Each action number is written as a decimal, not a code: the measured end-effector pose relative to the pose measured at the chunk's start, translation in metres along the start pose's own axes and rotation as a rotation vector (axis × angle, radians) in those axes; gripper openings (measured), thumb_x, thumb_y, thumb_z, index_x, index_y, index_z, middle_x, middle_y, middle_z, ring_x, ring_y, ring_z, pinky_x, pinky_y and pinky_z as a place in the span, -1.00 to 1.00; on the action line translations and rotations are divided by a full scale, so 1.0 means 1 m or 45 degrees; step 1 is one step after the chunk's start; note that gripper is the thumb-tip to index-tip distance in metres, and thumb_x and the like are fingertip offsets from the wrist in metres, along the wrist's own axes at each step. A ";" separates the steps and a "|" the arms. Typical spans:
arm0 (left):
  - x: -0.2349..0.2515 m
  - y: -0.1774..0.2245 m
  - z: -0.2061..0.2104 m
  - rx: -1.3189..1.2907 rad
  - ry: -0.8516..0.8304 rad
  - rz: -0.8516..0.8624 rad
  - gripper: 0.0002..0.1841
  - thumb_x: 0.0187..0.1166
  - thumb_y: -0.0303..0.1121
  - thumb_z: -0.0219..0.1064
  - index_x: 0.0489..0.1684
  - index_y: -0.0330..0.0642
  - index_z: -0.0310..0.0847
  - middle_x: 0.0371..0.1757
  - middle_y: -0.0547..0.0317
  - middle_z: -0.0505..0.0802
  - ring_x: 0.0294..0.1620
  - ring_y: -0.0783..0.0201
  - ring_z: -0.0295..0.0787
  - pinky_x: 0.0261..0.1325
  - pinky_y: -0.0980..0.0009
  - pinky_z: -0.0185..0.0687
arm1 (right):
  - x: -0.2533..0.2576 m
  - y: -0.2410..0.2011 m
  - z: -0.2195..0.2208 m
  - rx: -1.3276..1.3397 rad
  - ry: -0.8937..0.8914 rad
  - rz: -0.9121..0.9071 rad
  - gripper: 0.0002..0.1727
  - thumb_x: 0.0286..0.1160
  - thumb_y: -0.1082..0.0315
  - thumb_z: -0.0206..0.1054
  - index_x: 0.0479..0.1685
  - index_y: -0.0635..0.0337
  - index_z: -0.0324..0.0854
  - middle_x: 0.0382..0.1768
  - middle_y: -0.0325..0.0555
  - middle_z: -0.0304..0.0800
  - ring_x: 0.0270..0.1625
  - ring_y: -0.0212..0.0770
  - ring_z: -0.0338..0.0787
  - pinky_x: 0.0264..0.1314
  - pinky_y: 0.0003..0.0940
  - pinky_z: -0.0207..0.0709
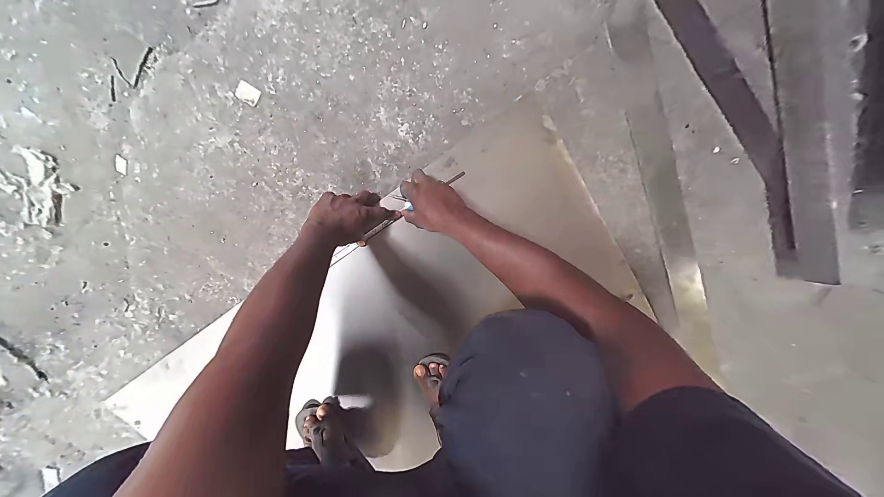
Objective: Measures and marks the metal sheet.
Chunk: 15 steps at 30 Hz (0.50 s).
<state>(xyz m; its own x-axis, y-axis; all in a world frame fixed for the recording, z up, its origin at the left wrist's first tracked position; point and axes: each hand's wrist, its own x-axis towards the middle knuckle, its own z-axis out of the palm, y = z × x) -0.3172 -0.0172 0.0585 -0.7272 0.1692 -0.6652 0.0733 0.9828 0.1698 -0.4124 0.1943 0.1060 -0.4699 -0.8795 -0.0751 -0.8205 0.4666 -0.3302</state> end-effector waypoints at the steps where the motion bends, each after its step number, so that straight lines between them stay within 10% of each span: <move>1: 0.000 0.001 0.001 -0.012 0.001 -0.002 -0.11 0.26 -0.15 0.69 0.61 0.89 0.32 0.68 0.30 0.57 0.29 -0.20 0.76 0.01 -0.42 0.63 | 0.004 0.027 0.025 0.098 -0.076 0.065 -0.59 0.61 0.10 0.31 0.19 0.23 0.72 0.15 0.35 0.66 0.05 0.32 0.79 -0.01 0.19 0.75; 3: 0.002 0.001 0.004 -0.029 -0.009 -0.026 -0.08 0.25 -0.15 0.70 0.61 0.94 0.29 0.70 0.33 0.56 0.28 -0.20 0.76 0.04 -0.44 0.62 | 0.014 0.077 0.029 0.125 -0.345 0.287 -0.51 0.55 0.09 0.36 0.44 0.04 0.63 0.42 0.25 0.60 0.35 0.28 0.72 0.23 0.25 0.69; 10: 0.002 0.003 0.002 -0.015 0.008 0.001 -0.13 0.29 -0.09 0.70 0.61 0.92 0.31 0.69 0.37 0.57 0.38 -0.15 0.74 -0.03 -0.45 0.66 | -0.009 0.257 -0.053 -0.007 -0.249 0.921 -0.45 0.55 0.15 0.42 0.50 0.15 0.56 0.53 0.34 0.48 0.41 0.42 0.66 0.29 0.48 0.59; 15: 0.003 0.001 0.003 0.006 0.023 0.013 -0.10 0.27 -0.11 0.71 0.62 0.93 0.30 0.66 0.35 0.59 0.30 -0.16 0.77 -0.06 -0.42 0.68 | -0.005 0.273 -0.051 0.018 -0.273 0.844 -0.43 0.53 0.09 0.46 0.43 0.24 0.61 0.49 0.32 0.53 0.49 0.36 0.61 0.47 0.40 0.50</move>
<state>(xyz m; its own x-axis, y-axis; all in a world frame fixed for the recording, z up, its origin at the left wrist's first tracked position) -0.3177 -0.0152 0.0544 -0.7386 0.1781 -0.6502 0.0841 0.9813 0.1733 -0.6509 0.3305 0.0647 -0.7945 -0.4094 -0.4486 -0.3778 0.9115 -0.1627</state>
